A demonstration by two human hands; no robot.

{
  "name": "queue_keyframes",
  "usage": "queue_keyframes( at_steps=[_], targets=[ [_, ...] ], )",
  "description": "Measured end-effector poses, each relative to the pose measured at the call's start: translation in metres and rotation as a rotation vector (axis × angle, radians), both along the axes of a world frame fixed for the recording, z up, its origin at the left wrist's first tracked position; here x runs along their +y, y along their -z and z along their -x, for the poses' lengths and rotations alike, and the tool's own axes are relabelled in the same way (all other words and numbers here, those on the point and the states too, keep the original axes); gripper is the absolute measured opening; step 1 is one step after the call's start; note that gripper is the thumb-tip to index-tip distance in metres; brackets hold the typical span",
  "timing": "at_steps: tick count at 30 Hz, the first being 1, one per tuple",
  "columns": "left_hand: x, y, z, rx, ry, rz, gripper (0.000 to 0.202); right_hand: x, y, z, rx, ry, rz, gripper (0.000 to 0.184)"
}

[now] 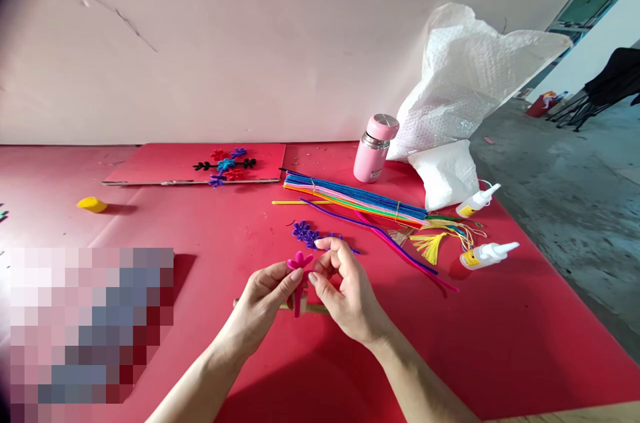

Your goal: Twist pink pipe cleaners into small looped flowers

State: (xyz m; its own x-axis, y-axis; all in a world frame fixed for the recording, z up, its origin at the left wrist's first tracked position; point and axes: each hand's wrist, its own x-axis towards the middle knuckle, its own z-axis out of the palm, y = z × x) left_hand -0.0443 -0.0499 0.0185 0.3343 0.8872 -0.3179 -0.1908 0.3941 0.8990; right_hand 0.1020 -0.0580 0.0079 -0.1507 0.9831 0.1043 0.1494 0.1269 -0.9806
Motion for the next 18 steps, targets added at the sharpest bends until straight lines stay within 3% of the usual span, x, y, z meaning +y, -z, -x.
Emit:
queue_keyframes(
  at_steps=[18],
  targets=[
    [-0.0005, -0.0011, -0.0016, 0.011, -0.016, -0.050, 0.036, -0.0021, 0.0008, 0.0040, -0.017, 0.088, -0.031, 0.026]
  ],
)
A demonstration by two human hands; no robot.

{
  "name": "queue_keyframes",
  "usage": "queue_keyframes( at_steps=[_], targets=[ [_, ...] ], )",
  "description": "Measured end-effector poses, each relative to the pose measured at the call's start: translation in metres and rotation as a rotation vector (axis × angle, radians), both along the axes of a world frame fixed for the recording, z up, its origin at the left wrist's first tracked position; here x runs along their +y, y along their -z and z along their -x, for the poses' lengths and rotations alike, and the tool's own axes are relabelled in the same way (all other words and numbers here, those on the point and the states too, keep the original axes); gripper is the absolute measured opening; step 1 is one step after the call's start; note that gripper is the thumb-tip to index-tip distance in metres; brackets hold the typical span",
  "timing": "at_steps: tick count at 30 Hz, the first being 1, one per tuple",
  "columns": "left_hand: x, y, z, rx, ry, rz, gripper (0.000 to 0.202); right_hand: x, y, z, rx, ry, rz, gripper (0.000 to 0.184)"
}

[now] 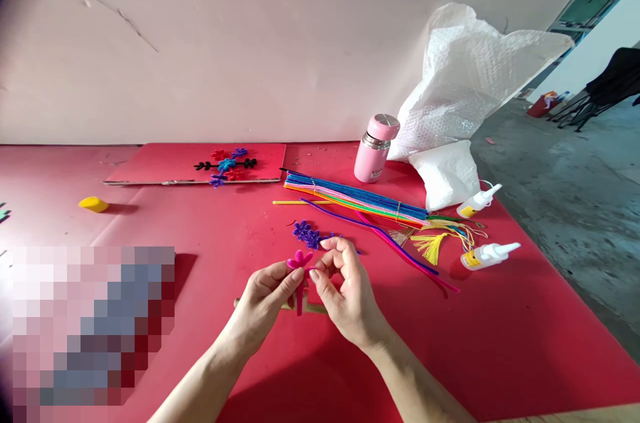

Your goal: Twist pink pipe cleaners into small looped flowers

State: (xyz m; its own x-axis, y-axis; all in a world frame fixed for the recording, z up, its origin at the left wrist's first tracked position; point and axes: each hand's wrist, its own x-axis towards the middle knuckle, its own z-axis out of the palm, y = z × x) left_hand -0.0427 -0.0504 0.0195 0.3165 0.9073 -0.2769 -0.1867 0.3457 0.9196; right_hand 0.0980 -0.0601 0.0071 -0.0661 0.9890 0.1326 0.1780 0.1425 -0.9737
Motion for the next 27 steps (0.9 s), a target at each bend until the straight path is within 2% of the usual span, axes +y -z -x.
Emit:
queue_keyframes(
  at_steps=[6, 11, 14, 18, 21, 27],
  targets=[
    [0.000, 0.004, 0.000, 0.015, -0.004, -0.018, 0.034, 0.000, 0.002, 0.002, -0.014, 0.033, -0.028, 0.026],
    [0.002, 0.011, 0.002, 0.009, -0.030, 0.017, 0.030, 0.001, 0.005, 0.001, -0.110, 0.028, -0.115, 0.028],
    [0.004, 0.016, 0.005, -0.054, -0.025, 0.070, 0.029, 0.002, 0.004, -0.003, -0.169, 0.017, -0.234, 0.038],
    [0.004, 0.019, 0.007, -0.105, -0.020, 0.132, 0.028, 0.006, 0.003, -0.008, -0.345, -0.007, -0.482, 0.049],
    [0.004, 0.018, 0.006, -0.113, 0.001, 0.145, 0.029, 0.009, 0.003, -0.010, -0.508, -0.059, -0.612, 0.047],
    [0.004, 0.018, 0.007, -0.052, 0.090, 0.104, 0.033, 0.008, 0.001, -0.015, -0.713, -0.148, -0.741, 0.044]
  ],
)
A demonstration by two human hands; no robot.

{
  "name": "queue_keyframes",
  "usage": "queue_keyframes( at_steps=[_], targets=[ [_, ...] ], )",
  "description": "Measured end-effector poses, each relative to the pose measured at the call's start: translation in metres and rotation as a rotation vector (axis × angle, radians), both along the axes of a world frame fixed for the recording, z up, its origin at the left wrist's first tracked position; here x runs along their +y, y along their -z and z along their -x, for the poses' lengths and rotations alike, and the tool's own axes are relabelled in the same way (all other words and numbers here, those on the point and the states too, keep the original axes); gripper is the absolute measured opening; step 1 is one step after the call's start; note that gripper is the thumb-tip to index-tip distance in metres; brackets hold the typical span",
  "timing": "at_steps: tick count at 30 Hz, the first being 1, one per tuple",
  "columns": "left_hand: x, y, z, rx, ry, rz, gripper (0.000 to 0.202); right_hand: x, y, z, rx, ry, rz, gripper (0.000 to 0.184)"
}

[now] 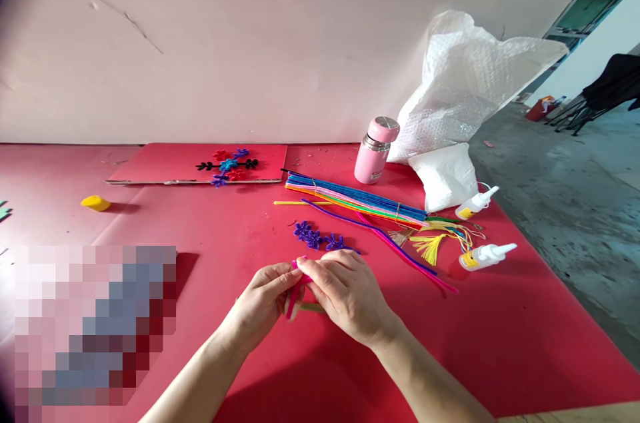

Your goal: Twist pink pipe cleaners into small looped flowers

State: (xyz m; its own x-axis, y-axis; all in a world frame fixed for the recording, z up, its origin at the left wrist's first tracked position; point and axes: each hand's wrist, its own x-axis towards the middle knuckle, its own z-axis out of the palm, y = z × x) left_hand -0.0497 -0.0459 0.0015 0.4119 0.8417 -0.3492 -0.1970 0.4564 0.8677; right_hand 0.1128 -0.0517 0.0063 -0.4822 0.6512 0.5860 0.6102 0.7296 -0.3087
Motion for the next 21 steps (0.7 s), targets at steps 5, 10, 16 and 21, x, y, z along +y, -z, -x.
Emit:
queue_keyframes(
  at_steps=[5, 10, 16, 21],
  targets=[
    [-0.001, -0.003, -0.001, 0.059, 0.019, -0.037, 0.032, 0.000, -0.011, -0.007, -0.156, -0.105, -0.034, 0.048],
    [-0.003, -0.013, -0.002, 0.202, 0.070, -0.231, 0.033, 0.004, -0.018, -0.007, -0.183, -0.228, -0.005, 0.057],
    [-0.008, -0.018, -0.001, 0.277, 0.108, -0.466, 0.027, -0.004, -0.029, 0.001, 0.253, -0.139, 0.474, 0.057],
    [-0.013, -0.029, 0.000, 0.448, 0.099, -0.702, 0.027, -0.006, -0.042, 0.004, 0.812, -0.163, 1.215, 0.056]
  ],
)
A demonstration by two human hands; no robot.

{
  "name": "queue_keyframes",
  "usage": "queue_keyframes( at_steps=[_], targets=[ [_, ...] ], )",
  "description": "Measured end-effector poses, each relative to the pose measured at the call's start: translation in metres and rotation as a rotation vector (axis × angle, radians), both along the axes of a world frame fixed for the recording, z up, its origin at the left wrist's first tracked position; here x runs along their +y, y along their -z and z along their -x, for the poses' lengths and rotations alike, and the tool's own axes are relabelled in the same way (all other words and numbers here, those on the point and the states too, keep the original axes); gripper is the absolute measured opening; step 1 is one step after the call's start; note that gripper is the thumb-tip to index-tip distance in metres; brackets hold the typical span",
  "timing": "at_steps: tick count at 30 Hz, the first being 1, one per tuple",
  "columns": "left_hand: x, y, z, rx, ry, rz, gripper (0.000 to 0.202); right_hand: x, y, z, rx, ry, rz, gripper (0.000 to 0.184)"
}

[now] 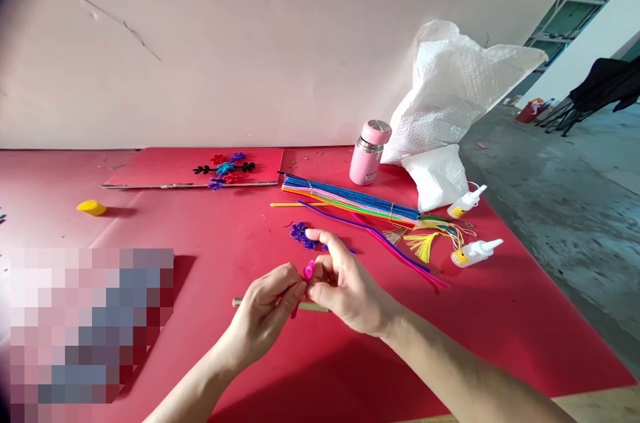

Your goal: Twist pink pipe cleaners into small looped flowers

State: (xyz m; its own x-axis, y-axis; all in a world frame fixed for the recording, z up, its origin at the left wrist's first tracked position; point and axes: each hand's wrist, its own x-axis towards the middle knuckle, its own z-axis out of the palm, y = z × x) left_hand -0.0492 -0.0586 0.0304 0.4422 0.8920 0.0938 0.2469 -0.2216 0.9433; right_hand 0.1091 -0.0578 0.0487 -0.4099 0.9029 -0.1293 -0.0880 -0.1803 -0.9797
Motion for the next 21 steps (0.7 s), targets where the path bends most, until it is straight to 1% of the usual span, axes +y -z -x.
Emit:
queue_keyframes(
  at_steps=[2, 4, 6, 8, 10, 12, 13, 15, 18, 20, 21],
  targets=[
    [0.000, -0.005, 0.001, 0.048, 0.015, -0.098, 0.028, 0.002, -0.002, -0.001, 0.115, -0.023, 0.170, 0.055],
    [0.000, -0.009, 0.002, 0.069, 0.047, -0.136, 0.027, 0.003, -0.002, -0.003, 0.154, -0.020, 0.244, 0.056],
    [0.000, -0.010, 0.003, 0.077, 0.082, -0.121, 0.026, 0.003, 0.000, -0.004, 0.182, -0.015, 0.284, 0.057],
    [0.000, -0.011, 0.004, 0.072, 0.105, -0.117, 0.025, 0.002, 0.003, -0.005, 0.228, -0.033, 0.366, 0.056],
    [0.000, -0.010, 0.004, 0.061, 0.108, -0.136, 0.024, 0.000, 0.007, -0.006, 0.292, -0.066, 0.470, 0.053],
    [-0.001, -0.009, 0.004, 0.036, 0.090, -0.116, 0.025, -0.001, 0.010, -0.006, 0.320, -0.076, 0.513, 0.049],
    [-0.001, -0.008, 0.004, 0.010, 0.080, -0.065, 0.024, -0.001, 0.009, -0.006, 0.300, -0.077, 0.490, 0.047],
    [-0.001, -0.005, 0.006, -0.086, 0.067, 0.127, 0.022, -0.001, 0.006, -0.007, 0.189, -0.087, 0.360, 0.046],
    [0.000, 0.000, 0.007, -0.300, 0.072, 0.456, 0.023, 0.001, -0.003, -0.010, -0.079, -0.070, 0.033, 0.047],
    [0.001, 0.002, 0.008, -0.418, 0.076, 0.584, 0.024, 0.002, -0.009, -0.013, -0.223, -0.045, -0.166, 0.044],
    [0.001, 0.003, 0.008, -0.457, 0.081, 0.621, 0.023, 0.003, -0.010, -0.014, -0.261, -0.052, -0.233, 0.042]
  ],
)
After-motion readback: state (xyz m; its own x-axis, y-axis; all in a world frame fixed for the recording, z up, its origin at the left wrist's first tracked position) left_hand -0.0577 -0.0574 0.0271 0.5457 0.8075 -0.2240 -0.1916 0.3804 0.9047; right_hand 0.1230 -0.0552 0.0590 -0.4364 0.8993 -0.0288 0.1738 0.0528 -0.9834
